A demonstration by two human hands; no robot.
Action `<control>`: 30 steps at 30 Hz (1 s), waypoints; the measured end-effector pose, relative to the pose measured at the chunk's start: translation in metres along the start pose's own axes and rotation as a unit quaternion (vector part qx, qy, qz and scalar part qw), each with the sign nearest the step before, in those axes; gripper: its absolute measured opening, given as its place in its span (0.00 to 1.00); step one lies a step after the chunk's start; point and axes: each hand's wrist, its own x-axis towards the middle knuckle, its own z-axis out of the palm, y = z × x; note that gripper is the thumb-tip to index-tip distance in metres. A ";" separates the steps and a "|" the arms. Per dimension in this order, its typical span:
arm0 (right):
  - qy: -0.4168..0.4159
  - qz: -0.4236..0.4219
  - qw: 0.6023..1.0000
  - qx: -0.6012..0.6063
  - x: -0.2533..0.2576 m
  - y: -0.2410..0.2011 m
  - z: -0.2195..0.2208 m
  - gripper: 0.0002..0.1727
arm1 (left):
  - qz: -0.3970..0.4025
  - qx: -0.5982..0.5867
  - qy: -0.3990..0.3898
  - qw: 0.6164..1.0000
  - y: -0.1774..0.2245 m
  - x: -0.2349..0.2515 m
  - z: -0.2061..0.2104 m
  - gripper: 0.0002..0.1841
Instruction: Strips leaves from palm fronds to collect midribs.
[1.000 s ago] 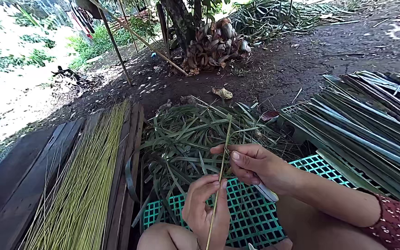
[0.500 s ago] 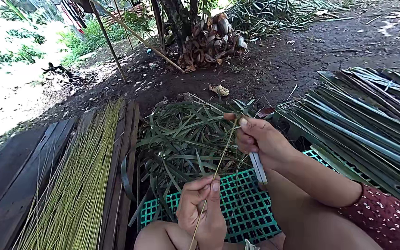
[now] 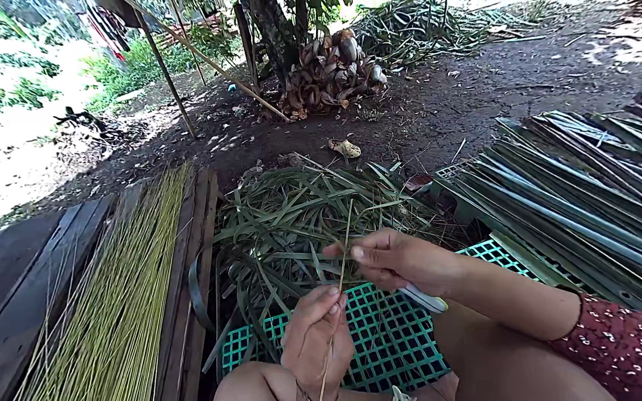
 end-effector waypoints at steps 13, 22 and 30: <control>-0.101 0.086 0.989 0.060 0.001 0.008 -0.004 0.19 | 0.060 0.032 -0.052 0.996 -0.019 -0.008 -0.017 0.07; 0.251 -0.034 0.956 0.148 0.026 0.006 -0.038 0.23 | 0.107 0.036 -0.108 0.988 -0.025 -0.002 -0.035 0.09; 0.084 0.058 0.994 0.045 0.011 0.020 -0.025 0.21 | 0.093 0.019 -0.126 0.987 -0.024 -0.012 -0.033 0.08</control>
